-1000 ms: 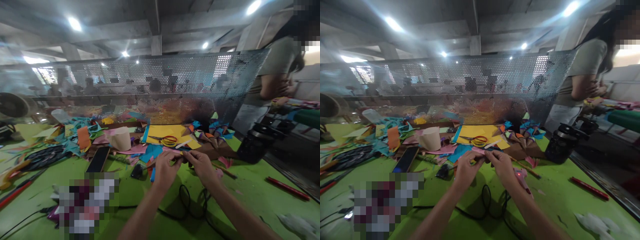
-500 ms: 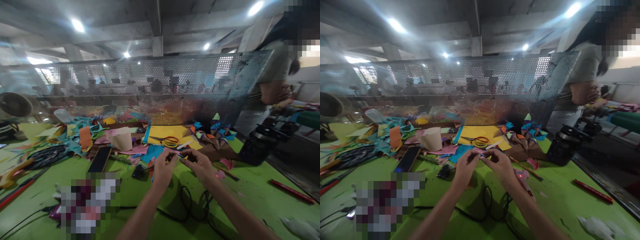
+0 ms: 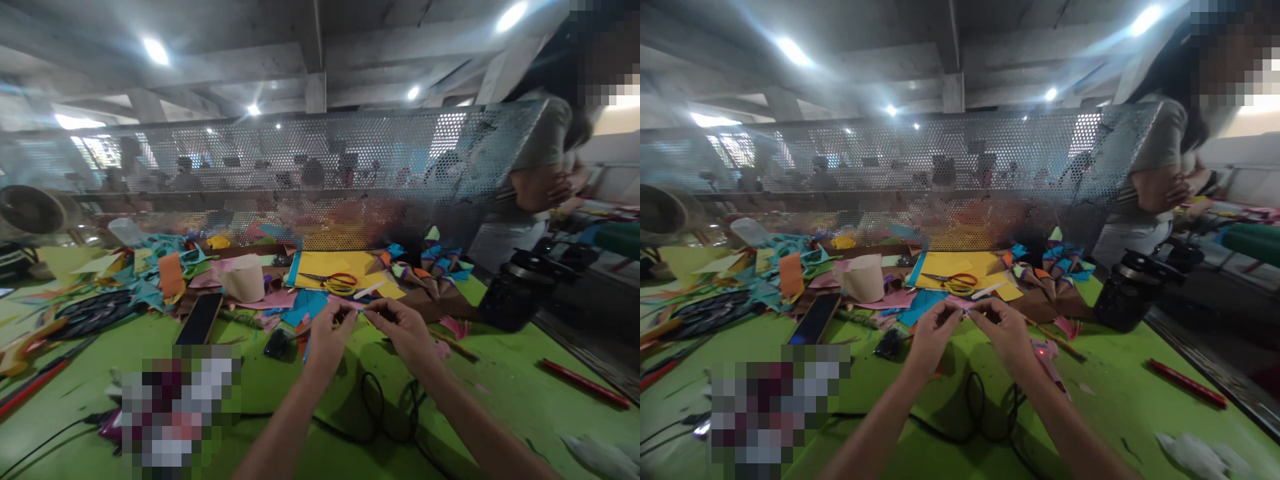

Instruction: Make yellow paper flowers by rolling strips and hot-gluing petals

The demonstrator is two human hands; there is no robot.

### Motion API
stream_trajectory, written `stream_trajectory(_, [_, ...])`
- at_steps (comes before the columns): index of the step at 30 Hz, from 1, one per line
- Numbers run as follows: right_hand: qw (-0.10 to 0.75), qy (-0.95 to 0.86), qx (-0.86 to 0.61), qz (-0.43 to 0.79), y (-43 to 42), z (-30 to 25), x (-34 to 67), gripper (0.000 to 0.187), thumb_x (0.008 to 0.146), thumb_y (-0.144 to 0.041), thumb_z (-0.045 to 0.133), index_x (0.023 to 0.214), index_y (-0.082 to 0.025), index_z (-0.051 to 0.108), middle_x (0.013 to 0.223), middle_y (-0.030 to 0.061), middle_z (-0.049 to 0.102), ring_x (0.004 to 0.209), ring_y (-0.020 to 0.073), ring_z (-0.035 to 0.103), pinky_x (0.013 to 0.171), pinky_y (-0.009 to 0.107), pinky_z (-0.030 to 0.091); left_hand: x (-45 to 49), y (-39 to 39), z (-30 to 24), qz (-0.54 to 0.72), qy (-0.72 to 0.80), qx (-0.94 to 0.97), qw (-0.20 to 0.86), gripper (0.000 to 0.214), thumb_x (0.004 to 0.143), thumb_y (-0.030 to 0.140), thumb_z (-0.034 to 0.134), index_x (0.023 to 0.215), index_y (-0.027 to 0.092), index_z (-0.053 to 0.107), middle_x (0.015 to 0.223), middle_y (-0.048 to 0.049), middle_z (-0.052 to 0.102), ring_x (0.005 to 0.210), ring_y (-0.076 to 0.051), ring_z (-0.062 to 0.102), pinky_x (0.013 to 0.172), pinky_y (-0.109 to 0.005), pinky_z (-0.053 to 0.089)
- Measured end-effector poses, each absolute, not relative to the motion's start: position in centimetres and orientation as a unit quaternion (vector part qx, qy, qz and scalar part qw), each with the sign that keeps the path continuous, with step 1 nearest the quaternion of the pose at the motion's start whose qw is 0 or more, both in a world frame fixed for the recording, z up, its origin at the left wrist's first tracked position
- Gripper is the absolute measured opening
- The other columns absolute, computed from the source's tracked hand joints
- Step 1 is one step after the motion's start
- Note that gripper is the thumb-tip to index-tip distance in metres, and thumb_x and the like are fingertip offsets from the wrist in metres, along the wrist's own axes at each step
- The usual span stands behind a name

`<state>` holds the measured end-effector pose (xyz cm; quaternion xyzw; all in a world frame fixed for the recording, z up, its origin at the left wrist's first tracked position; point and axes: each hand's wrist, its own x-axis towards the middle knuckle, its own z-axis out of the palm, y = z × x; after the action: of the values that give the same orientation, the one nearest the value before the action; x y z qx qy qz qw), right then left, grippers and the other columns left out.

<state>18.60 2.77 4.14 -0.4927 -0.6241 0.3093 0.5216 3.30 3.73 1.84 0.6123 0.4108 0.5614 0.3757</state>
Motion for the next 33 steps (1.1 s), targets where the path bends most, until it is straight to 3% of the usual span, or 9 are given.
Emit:
stream_trajectory(12, [0.519, -0.626, -0.478, 0.333, 2.5, 4.7, 18.7, 0.030, 0.078, -0.047, 0.065, 0.072, -0.018, 0.069, 0.066, 0.0004, 0.062, 0.065, 0.0164, 0.055, 0.060, 0.026, 0.044, 3.2, 3.3, 2.6, 0.552, 0.407, 0.603, 0.408, 0.026, 0.088, 0.033, 0.053, 0.070, 0.016, 0.058, 0.068, 0.0000, 0.054, 0.069, -0.014, 0.048, 0.064, -0.024, 0.036])
stream_trajectory(19, [0.517, -0.622, -0.459, 0.366, 3.1, 3.9, 18.6, 0.040, 0.072, -0.053, 0.071, 0.093, -0.019, 0.073, 0.090, 0.0058, 0.073, 0.083, 0.0212, 0.065, 0.073, 0.030, 0.051, 3.3, 3.3, 2.8, 0.552, 0.401, 0.580, 0.445, 0.027, 0.085, 0.036, 0.054, 0.067, 0.016, 0.056, 0.066, 0.0002, 0.054, 0.068, -0.014, 0.048, 0.063, -0.025, 0.035])
stream_trajectory(24, [0.516, -0.620, -0.465, 0.366, 3.1, 3.5, 18.5, 0.040, 0.068, -0.054, 0.075, 0.087, -0.018, 0.073, 0.082, 0.0062, 0.074, 0.075, 0.0204, 0.065, 0.067, 0.030, 0.052, 3.4, 3.3, 3.0, 0.555, 0.407, 0.584, 0.431, 0.028, 0.083, 0.035, 0.055, 0.062, 0.017, 0.053, 0.060, 0.0025, 0.046, 0.062, -0.013, 0.042, 0.058, -0.024, 0.031])
stream_trajectory(33, [0.503, -0.625, -0.477, 0.358, 3.2, 3.9, 18.5, 0.028, 0.072, -0.045, 0.071, 0.081, -0.019, 0.074, 0.079, 0.0046, 0.073, 0.076, 0.0207, 0.064, 0.071, 0.031, 0.051, 3.2, 3.2, 2.7, 0.541, 0.406, 0.612, 0.411, 0.026, 0.087, 0.033, 0.053, 0.068, 0.016, 0.058, 0.066, 0.0004, 0.054, 0.067, -0.014, 0.047, 0.061, -0.025, 0.034])
